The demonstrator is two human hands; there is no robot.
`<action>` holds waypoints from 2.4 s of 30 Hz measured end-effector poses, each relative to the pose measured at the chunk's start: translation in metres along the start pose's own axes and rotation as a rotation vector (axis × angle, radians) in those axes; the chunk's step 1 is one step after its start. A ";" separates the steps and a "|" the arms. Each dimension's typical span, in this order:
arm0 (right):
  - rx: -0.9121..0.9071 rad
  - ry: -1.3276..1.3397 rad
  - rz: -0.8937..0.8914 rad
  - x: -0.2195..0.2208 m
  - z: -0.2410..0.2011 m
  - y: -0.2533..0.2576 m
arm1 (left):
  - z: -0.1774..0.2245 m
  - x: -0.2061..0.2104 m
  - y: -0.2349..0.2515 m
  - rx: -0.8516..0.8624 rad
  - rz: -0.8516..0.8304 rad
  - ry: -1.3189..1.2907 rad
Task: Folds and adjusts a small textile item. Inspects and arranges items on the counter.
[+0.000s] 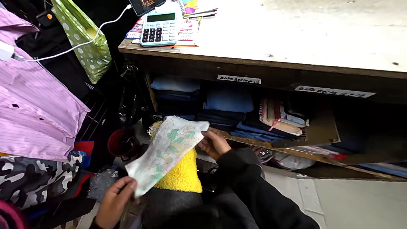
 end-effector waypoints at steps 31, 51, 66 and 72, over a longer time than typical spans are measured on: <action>-1.176 -1.121 -0.277 0.048 -0.057 -0.051 | 0.068 0.110 0.109 0.568 -0.246 0.676; -1.223 -0.752 -0.794 0.079 -0.207 -0.213 | 0.281 0.107 -0.019 1.719 -0.403 0.653; -1.238 -0.741 -0.339 0.047 -0.226 -0.162 | 0.297 0.106 0.029 1.335 -0.475 0.986; -1.492 -0.756 -0.299 0.084 -0.267 -0.175 | 0.344 0.105 0.051 1.217 -0.185 0.678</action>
Point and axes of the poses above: each hand's wrist, its own y-axis towards the middle knuckle, its own x-axis out of the palm, z = x × y, the point moved 7 cm from there along y, towards the middle knuckle
